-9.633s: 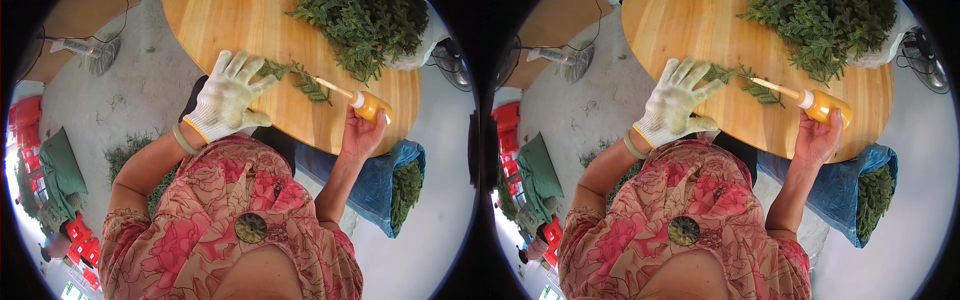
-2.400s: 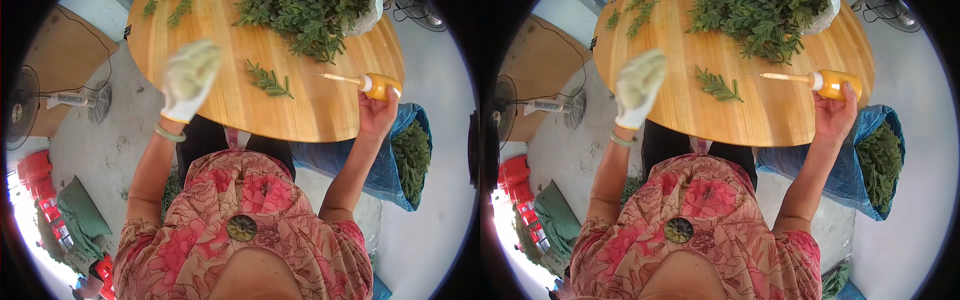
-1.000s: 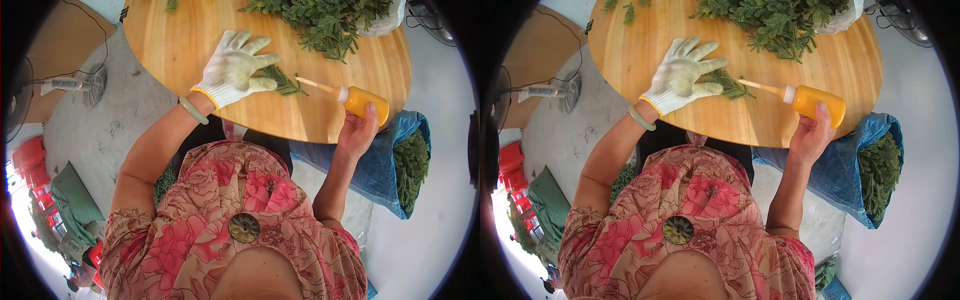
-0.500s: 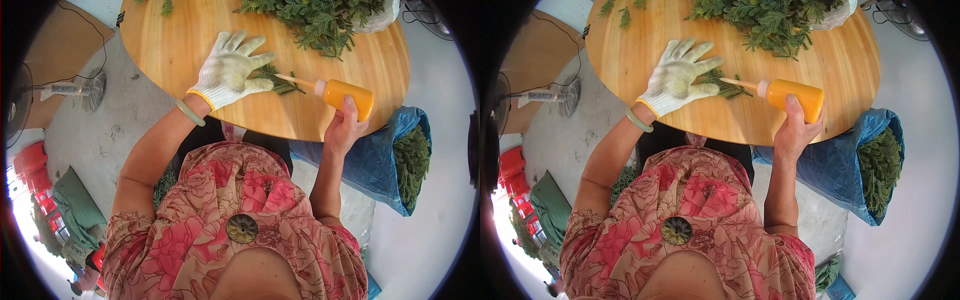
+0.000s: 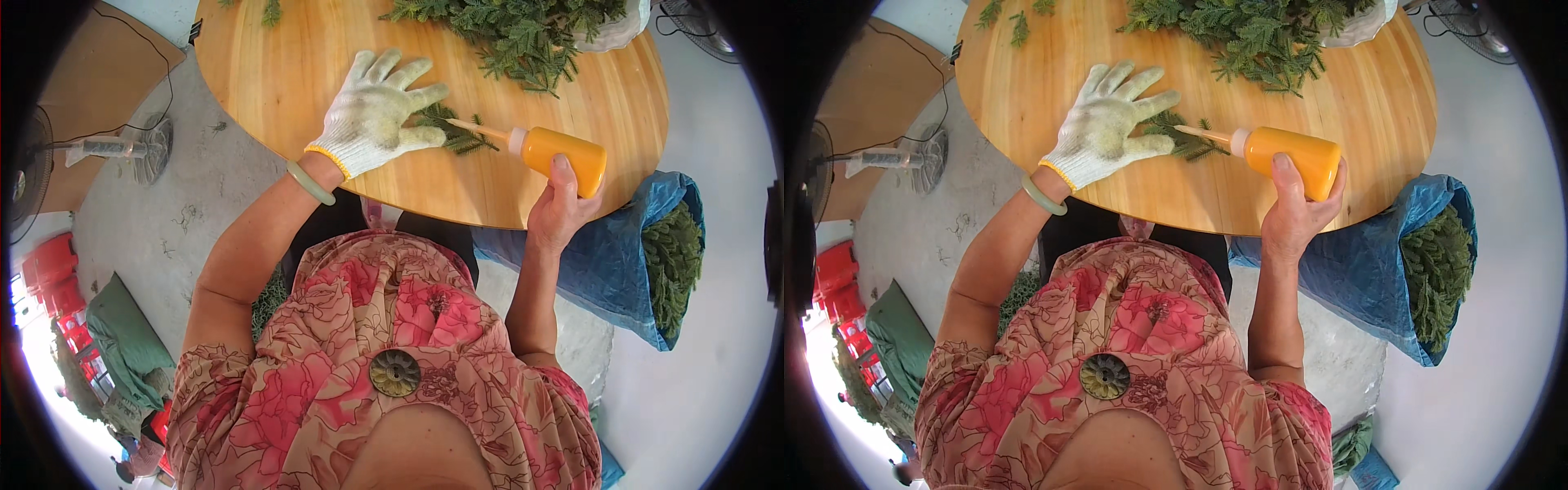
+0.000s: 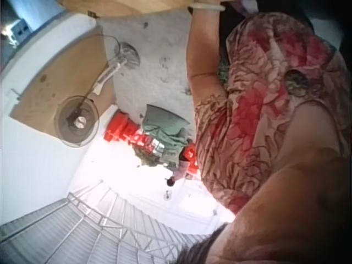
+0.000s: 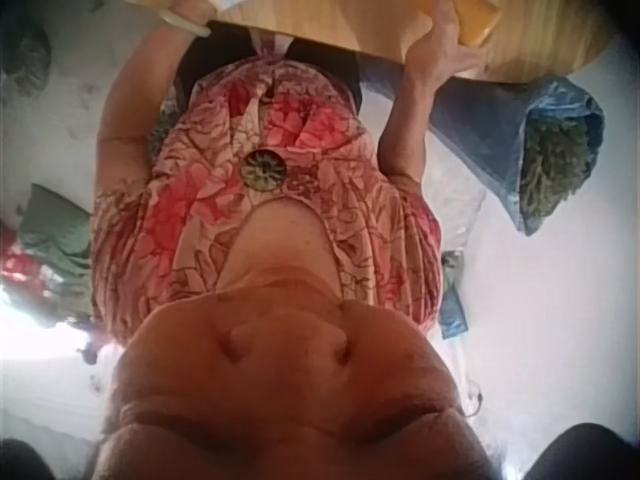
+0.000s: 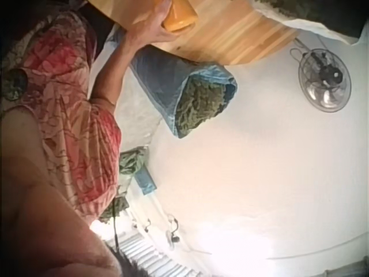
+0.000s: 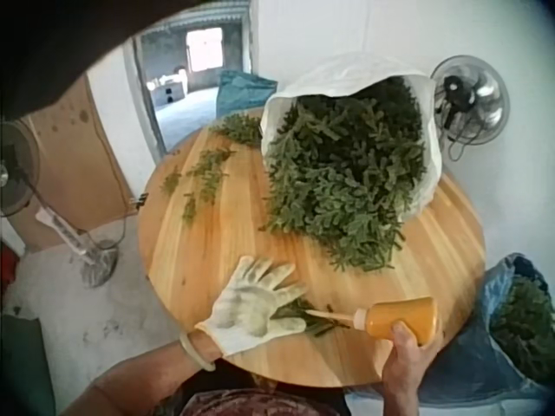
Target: Applying glue from a squeeze bottle onto small green plant sprigs on a wooden table.
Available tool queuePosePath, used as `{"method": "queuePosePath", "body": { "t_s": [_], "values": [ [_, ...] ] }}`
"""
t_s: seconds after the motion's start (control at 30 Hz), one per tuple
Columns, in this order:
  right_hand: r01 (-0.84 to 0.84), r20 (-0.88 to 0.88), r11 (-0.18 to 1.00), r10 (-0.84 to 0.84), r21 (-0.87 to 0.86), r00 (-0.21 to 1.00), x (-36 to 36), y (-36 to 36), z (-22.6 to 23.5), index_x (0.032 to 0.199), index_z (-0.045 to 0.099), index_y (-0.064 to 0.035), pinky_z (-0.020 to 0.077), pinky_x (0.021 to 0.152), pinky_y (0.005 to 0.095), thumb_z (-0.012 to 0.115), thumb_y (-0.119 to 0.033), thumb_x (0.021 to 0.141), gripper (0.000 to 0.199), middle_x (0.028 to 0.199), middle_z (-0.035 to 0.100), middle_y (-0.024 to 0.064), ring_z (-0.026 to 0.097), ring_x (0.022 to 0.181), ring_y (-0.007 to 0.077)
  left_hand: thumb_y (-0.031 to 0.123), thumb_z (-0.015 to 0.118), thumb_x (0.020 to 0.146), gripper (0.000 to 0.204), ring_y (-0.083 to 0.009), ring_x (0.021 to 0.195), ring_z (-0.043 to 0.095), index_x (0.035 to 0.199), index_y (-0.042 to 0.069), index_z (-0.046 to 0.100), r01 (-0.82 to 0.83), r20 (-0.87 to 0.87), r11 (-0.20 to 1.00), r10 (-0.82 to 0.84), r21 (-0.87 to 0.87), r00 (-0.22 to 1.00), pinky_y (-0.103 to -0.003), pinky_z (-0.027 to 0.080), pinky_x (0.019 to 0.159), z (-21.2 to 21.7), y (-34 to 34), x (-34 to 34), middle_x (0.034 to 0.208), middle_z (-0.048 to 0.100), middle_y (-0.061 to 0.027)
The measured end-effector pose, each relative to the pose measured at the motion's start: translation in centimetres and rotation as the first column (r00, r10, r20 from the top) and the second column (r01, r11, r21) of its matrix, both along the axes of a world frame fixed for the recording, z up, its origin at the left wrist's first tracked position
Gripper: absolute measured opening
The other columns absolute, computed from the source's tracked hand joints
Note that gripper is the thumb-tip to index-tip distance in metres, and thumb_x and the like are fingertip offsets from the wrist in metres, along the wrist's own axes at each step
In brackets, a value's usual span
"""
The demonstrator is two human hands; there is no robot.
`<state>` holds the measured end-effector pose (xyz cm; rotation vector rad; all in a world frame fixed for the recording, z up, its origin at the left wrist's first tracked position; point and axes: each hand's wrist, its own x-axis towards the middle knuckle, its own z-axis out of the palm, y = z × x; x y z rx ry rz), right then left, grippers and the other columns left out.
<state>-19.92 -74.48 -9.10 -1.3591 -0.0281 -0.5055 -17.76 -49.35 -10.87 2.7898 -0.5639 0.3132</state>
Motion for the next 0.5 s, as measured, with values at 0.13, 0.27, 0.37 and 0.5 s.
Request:
{"method": "queuePosePath", "body": {
  "t_s": [0.13,0.27,0.37,0.5],
  "values": [
    [0.031,0.014,0.998,-0.030,-0.047,0.999,-0.41,-0.12,0.62,0.109,0.056,0.0006,0.0498,0.079,0.0281,0.076,-0.007,0.078,0.038,0.096,0.063,0.0067,0.061,0.084,0.0144,0.057,0.063,0.083,0.063,-0.0354,0.141,0.032,0.136,0.023,0.058,-0.004,-0.007,1.000,0.004,-0.002,1.000,-0.048,0.020,0.119,0.16,0.05,-0.04,0.151,0.042,-0.0087],
    [0.038,0.018,0.998,-0.037,-0.059,0.999,-0.52,-0.36,0.73,0.109,0.056,0.0004,0.0502,0.080,0.0281,0.076,-0.007,0.077,0.039,0.096,0.063,0.0068,0.061,0.084,0.0146,0.057,0.064,0.083,0.063,-0.0354,0.141,0.031,0.136,0.023,0.058,-0.006,-0.014,1.000,0.006,0.007,1.000,-0.048,0.020,0.119,0.21,-0.01,-0.08,0.152,0.042,-0.0084],
    [0.042,0.012,0.998,-0.041,-0.056,0.999,-0.68,-0.62,0.83,0.109,0.056,0.0003,0.0503,0.080,0.0280,0.076,-0.007,0.076,0.039,0.096,0.063,0.0066,0.061,0.084,0.0146,0.057,0.064,0.083,0.063,-0.0352,0.141,0.031,0.136,0.024,0.058,-0.013,-0.004,1.000,0.013,0.014,1.000,-0.048,0.020,0.119,-0.01,-0.04,-0.07,0.152,0.041,-0.0080],
    [0.072,0.011,0.994,-0.072,-0.077,0.997,-0.99,-1.00,1.07,0.109,0.055,0.0002,0.0506,0.080,0.0282,0.076,-0.006,0.076,0.040,0.095,0.062,0.0063,0.061,0.085,0.0145,0.058,0.063,0.083,0.063,-0.0353,0.142,0.031,0.136,0.025,0.058,-0.010,-0.016,1.000,0.011,0.011,1.000,-0.047,0.020,0.119,-0.05,-0.07,0.01,0.153,0.041,-0.0069]
  ]
}}
